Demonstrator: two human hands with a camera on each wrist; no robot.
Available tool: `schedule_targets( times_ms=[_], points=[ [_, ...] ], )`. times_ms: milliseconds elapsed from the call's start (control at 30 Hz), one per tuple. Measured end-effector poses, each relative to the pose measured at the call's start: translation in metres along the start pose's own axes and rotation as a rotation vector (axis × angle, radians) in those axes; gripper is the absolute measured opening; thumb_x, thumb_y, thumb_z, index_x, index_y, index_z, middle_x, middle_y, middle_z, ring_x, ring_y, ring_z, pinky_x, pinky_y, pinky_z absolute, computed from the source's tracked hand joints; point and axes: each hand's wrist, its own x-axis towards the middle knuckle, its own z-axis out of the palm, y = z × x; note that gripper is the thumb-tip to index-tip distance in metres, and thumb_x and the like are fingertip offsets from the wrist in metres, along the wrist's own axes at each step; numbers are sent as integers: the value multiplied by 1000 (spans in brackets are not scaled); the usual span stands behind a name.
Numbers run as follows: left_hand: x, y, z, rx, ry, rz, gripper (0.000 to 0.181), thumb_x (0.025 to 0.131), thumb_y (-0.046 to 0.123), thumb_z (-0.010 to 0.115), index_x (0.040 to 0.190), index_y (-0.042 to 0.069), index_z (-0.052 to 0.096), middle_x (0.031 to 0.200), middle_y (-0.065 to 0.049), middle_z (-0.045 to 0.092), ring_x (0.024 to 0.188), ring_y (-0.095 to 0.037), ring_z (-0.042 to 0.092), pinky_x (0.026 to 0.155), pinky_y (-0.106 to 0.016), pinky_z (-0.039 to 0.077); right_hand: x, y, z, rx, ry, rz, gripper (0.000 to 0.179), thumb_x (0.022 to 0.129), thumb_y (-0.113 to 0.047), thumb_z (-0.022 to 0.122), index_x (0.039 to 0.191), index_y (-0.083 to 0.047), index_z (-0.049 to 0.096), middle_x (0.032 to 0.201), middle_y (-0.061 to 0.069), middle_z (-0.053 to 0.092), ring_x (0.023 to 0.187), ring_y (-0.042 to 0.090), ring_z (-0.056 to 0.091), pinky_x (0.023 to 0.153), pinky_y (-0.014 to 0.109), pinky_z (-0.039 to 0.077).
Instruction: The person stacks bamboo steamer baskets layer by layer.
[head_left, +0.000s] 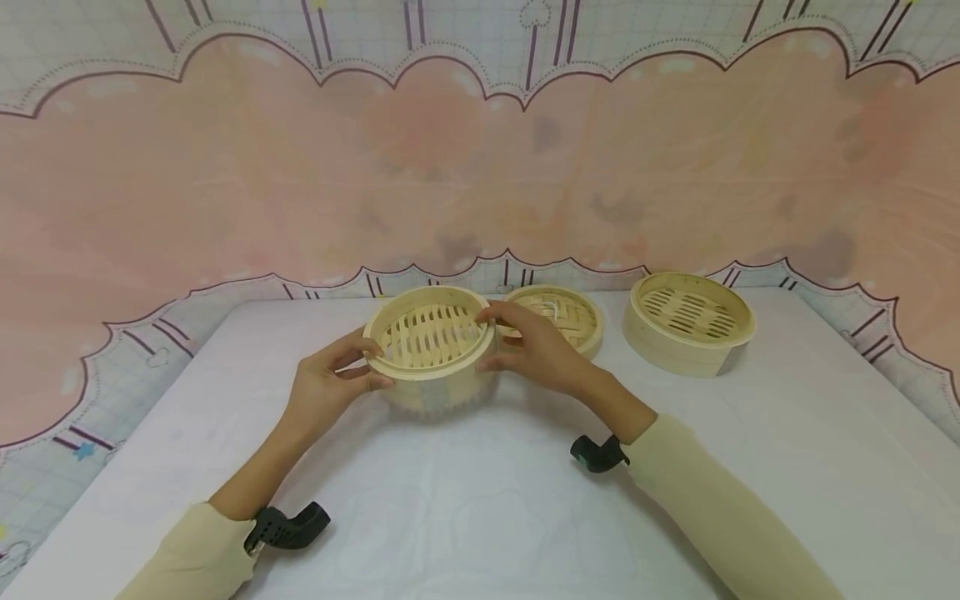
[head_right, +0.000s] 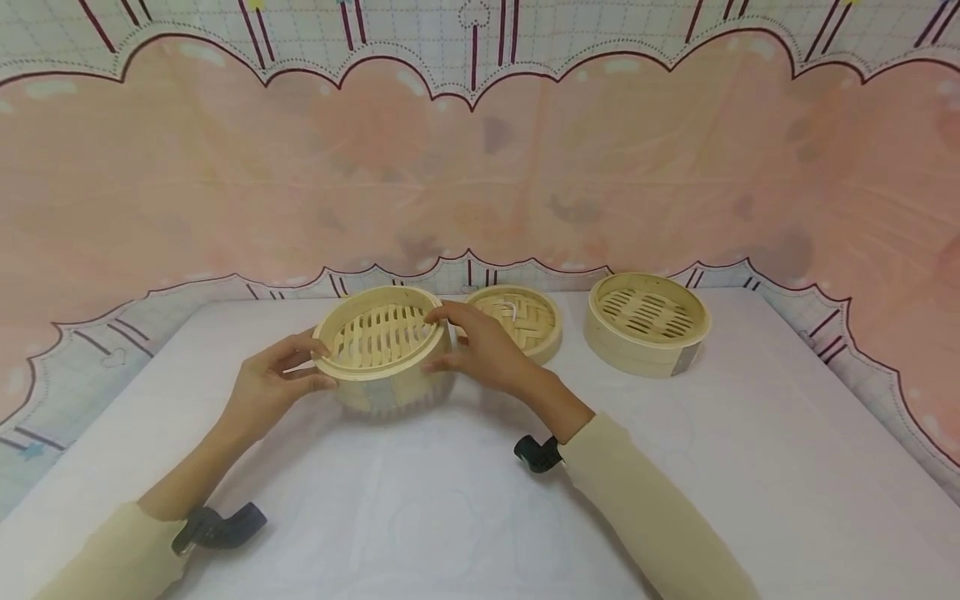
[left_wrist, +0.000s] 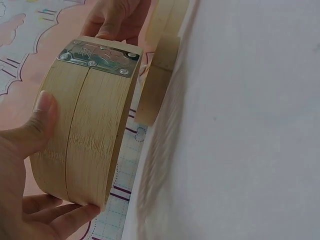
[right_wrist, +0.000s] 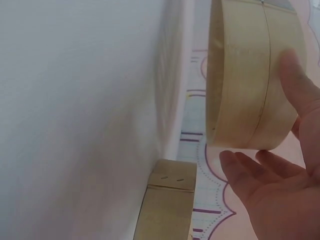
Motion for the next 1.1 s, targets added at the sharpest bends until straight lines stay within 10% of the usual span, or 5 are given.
schedule_targets(
  times_ms=[533, 1100],
  points=[
    [-13, 10, 17, -101, -84, 22, 32, 71, -2, 81, 98, -3, 63, 142, -18, 44, 113, -36, 57, 80, -30, 55, -33, -6, -12, 145, -34, 46, 49, 73, -13, 83, 111, -5, 52, 152, 7, 28, 141, 20, 23, 100, 33, 44],
    [-22, 11, 40, -92, -142, 135, 30, 69, -1, 83, 94, 3, 66, 138, -17, 50, 130, -29, 43, 88, -32, 52, -69, -4, -21, 39, -71, 65, 52, 70, -20, 85, 105, -13, 46, 153, 13, 23, 133, 31, 38, 97, 32, 47]
  ],
)
